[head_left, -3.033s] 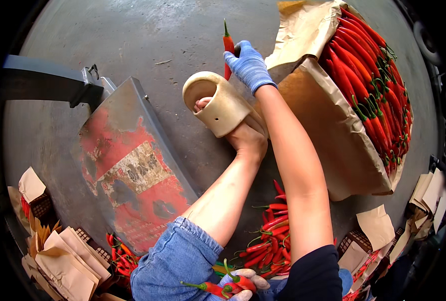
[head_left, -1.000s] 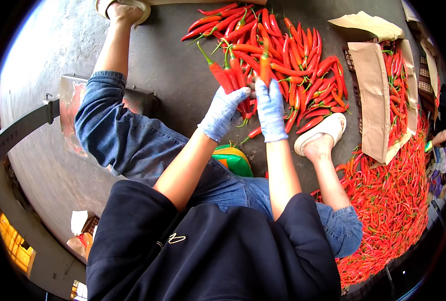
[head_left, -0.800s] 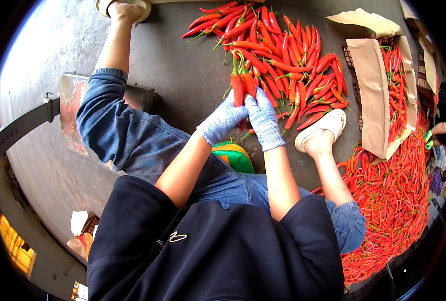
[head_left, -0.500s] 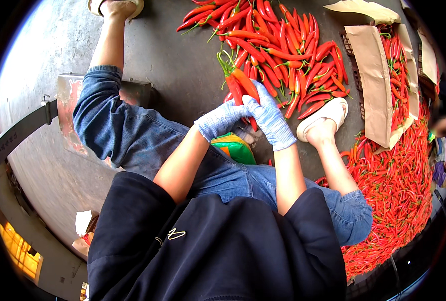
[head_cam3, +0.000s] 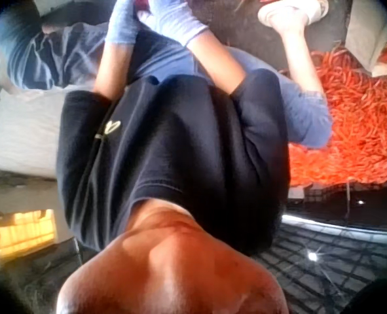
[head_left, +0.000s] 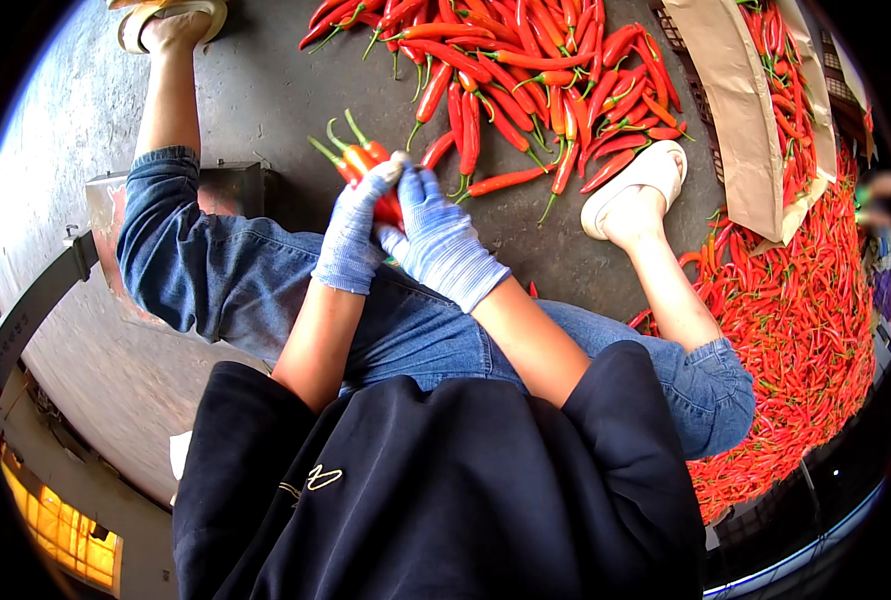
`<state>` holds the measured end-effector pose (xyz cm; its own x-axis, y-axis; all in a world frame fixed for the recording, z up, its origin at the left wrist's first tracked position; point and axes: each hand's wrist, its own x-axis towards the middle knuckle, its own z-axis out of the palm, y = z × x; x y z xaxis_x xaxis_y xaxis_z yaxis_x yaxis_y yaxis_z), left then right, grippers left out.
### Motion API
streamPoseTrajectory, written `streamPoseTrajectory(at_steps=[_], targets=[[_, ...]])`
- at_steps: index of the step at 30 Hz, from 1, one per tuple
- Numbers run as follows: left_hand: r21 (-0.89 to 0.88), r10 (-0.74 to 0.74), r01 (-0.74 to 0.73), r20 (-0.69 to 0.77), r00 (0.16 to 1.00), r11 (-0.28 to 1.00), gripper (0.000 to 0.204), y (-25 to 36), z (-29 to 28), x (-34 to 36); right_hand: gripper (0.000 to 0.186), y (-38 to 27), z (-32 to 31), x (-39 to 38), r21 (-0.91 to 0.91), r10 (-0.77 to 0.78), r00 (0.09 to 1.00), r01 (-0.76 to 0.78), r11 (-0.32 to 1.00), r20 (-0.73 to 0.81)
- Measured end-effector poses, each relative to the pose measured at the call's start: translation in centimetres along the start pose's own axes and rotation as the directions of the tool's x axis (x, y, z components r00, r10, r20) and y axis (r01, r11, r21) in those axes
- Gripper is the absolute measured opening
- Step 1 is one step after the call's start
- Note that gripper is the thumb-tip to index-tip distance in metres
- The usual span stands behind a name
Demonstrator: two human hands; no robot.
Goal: The person sits on the floor and sorts red chili peppers from a large pile into a cardboard box. They pick up handfuls of peppers, arrange them neatly in the box, and occasionally adjust the pile on the floor.
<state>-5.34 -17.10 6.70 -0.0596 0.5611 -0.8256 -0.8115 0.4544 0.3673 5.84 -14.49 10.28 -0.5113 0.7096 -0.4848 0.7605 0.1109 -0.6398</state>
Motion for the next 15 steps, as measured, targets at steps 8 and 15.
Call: streamPoseTrajectory(at_steps=[8, 15], targets=[[-0.114, 0.097, -0.108, -0.101, 0.99, 0.988, 0.037, 1.0, 0.5, 0.6, 0.03, 21.4, -2.4, -0.5, -0.176, 0.397, 0.818, -0.501, 0.847, -0.416], [-0.1, 0.074, -0.083, -0.098, 0.992, 0.992, 0.042, 0.9, 0.5, 0.5, 0.029, 22.3, -1.0, 0.2, -0.204, 0.17, 0.963, -0.213, 0.956, -0.209]])
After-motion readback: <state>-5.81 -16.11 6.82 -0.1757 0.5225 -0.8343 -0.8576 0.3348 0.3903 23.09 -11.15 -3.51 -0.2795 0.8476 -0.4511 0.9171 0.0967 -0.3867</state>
